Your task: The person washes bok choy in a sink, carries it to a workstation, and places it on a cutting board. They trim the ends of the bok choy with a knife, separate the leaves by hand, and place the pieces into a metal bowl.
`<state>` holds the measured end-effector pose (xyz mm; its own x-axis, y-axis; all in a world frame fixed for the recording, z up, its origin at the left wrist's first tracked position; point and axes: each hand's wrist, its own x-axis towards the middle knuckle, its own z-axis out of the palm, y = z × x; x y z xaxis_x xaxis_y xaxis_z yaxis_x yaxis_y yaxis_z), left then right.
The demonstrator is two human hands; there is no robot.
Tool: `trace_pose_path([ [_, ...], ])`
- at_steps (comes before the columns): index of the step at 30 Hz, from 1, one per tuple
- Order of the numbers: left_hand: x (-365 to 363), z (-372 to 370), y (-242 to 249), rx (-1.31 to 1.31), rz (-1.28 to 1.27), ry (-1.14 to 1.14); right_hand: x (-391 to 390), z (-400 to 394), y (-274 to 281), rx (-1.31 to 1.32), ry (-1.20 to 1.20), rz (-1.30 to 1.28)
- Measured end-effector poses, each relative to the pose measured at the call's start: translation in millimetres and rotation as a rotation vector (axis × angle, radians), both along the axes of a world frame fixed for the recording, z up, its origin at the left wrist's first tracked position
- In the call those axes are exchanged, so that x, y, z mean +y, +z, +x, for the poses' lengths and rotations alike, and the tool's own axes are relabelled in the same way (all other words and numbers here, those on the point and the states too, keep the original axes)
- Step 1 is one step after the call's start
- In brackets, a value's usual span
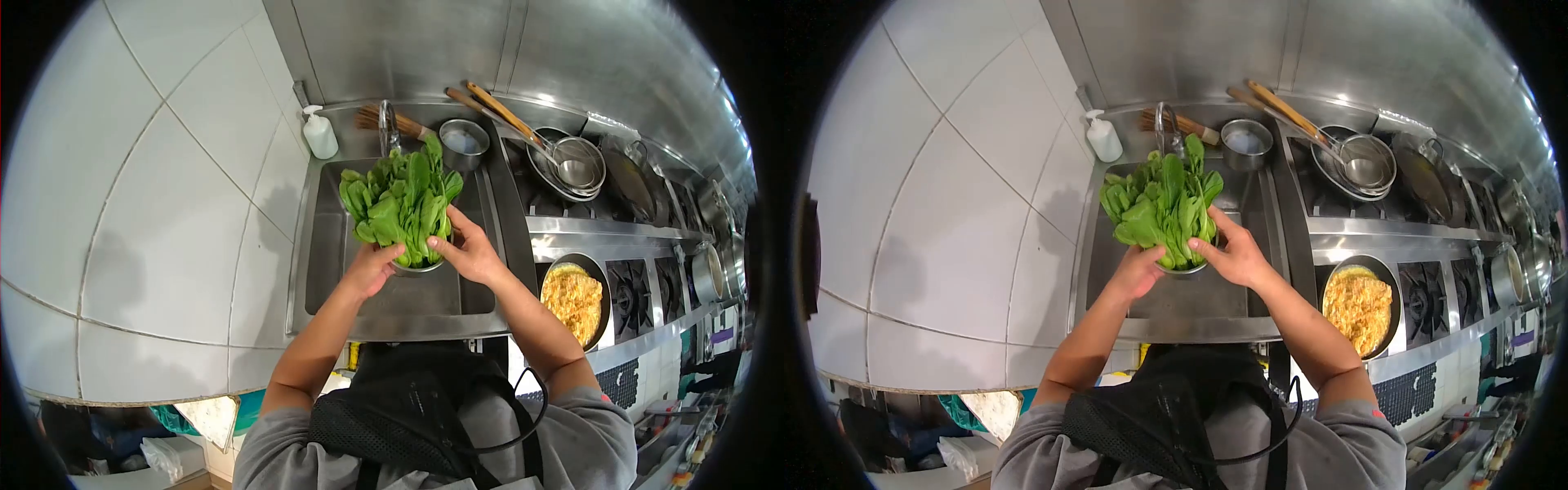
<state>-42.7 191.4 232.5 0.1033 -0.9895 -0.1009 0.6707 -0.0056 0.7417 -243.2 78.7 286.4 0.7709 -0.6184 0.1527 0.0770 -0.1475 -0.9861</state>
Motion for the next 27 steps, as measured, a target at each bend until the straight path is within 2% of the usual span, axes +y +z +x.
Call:
trace_pose_path([
  [2, -2, 4, -9, -0.048, -0.023, 0.026, -2, 5, 9, 0.051, -0.117, -0.37],
  [3, 0, 4, -10, -0.087, -0.039, 0.049, 0, 8, 14, 0.048, -0.118, -0.368],
  [5, 2, 6, -10, -0.157, -0.033, 0.09, 0, 14, 22, 0.143, -0.219, -0.593],
  [8, 4, 9, -1, -0.263, -0.023, 0.17, -7, 25, 14, 0.224, -0.217, -0.533],
  [10, 6, 12, -3, -0.299, -0.015, 0.216, -6, 34, 8, 0.165, -0.249, -0.533],
  [12, 7, 17, -8, -0.282, -0.039, 0.297, -6, 41, 2, 0.037, -0.193, -0.297],
  [14, 9, 28, -18, -0.257, -0.051, 0.307, -5, 50, -7, -0.025, -0.166, -0.321],
  [16, 13, 33, -29, -0.089, -0.078, 0.239, -5, 57, -22, -0.079, -0.142, -0.334],
  [18, 18, 38, -41, -0.037, -0.081, 0.235, -7, 65, -38, 0.038, -0.145, -0.481],
  [19, 19, 40, -48, 0.015, -0.097, 0.229, -8, 67, -42, 0.169, -0.102, -0.417],
  [20, 21, 45, -57, 0.017, -0.092, 0.23, -9, 69, -45, 0.171, -0.101, -0.413],
  [22, 31, 54, -75, -0.02, -0.056, 0.284, -7, 76, -32, 0.341, -0.061, -0.683],
  [23, 36, 58, -80, -0.016, -0.05, 0.286, -15, 79, -27, 0.32, 0.068, -0.574],
  [24, 40, 61, -84, -0.014, -0.025, 0.334, -25, 84, -29, 0.323, 0.072, -0.57],
  [26, 50, 73, -90, -0.005, 0.004, 0.389, -51, 92, -33, 0.046, 0.225, -0.486],
  [27, 56, 84, -97, 0.034, 0.091, 0.451, -71, 96, -30, 0.071, 0.292, -0.379],
])
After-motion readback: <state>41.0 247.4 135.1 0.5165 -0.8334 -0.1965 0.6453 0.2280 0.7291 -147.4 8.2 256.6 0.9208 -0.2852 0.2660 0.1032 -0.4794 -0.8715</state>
